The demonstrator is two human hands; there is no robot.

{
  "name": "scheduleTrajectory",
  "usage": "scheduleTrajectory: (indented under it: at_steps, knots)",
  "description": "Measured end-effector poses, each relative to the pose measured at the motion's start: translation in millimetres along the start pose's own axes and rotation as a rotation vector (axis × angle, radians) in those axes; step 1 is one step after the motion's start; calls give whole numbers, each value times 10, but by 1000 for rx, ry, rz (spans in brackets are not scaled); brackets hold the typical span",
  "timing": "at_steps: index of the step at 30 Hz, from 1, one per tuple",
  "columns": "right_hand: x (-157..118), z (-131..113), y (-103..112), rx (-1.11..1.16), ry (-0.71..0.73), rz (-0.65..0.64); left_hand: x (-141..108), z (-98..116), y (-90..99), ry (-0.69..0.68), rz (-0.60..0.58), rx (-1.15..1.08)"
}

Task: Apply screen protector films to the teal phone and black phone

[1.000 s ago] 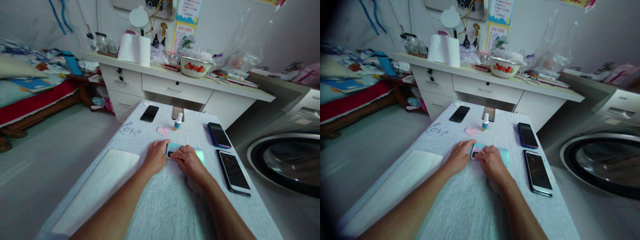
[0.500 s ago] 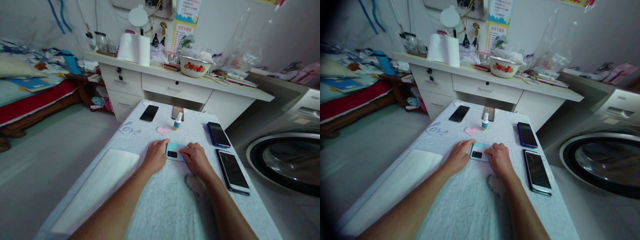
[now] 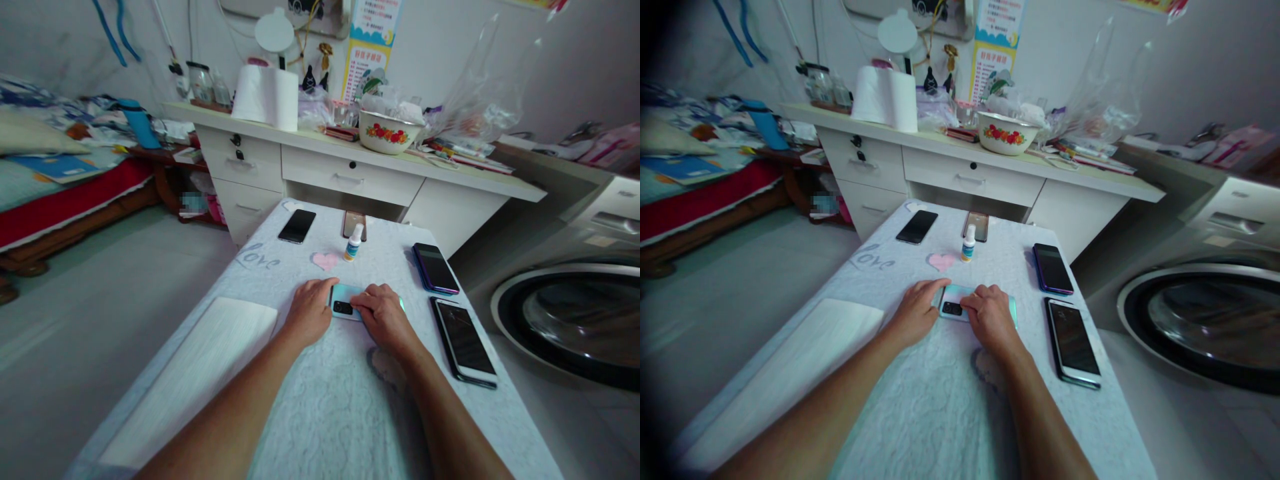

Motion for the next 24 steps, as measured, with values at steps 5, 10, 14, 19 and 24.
scheduleTrajectory:
  at_steps: [5,10,14,19,24]
  knots:
    - [-32,-34,27,49,41,-58,0,8,1,-15,5,-9]
    - [-62,-111,85,84,80,-133,2,2,-3,-15,2,-19]
    - [-73,-137,114,120,98,-147,-1,2,-1,-20,7,-24]
    - [-70,-85,100,110,75,-124,-8,22,12,-19,3,-14]
    - [-58,13,75,97,34,-90,-5,36,25,-16,-1,-15]
Point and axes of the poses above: each hand's wrist, its own x-axis towards the middle knuckle, its own y-axis out of the back of the hand, z = x × y, the point moved 6 cm from there along x, towards the middle knuckle, and after that the axes turned 3 degrees about y, right-handed, at the moved point
